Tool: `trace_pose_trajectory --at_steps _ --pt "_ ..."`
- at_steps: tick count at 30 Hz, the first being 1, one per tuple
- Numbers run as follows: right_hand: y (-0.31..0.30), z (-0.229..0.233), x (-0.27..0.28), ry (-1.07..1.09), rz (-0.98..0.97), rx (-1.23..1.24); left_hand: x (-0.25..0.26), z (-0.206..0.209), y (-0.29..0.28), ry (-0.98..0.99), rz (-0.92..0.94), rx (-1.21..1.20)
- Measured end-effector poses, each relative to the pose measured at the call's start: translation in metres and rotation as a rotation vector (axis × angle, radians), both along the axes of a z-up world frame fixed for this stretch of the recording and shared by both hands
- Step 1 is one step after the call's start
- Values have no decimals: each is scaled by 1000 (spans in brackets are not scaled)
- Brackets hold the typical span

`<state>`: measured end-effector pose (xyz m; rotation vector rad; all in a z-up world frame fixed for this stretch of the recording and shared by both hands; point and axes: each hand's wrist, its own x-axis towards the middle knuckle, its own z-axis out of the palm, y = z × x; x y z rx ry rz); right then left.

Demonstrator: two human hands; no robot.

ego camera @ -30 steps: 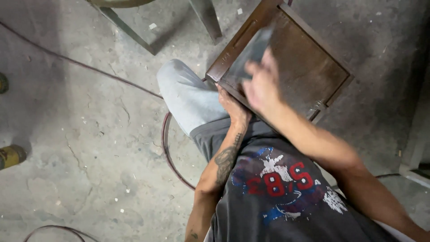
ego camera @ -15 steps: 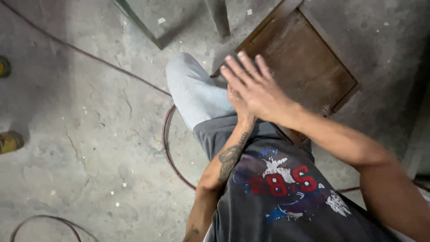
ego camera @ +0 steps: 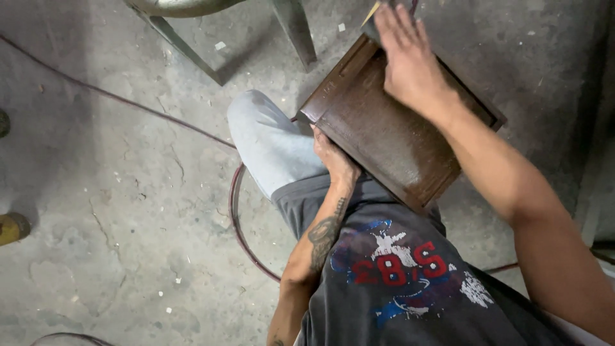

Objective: Sanding the wooden sides and metal slides of a drawer to smooth the surfaces.

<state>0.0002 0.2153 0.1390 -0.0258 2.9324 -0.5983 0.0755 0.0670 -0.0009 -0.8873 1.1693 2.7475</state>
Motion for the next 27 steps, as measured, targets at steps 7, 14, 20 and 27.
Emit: trace_pose_trajectory --at_steps 7,14,20,27 --pt "65 -32 -4 259 -274 -81 0 22 -6 -89 -54 5" --pt "8 41 38 -308 -142 84 6 9 -5 -103 -35 43" --pt "8 -7 37 220 105 306 8 8 0 -73 -5 34" --pt "-51 10 43 285 49 262 12 3 2 68 -8 -62"
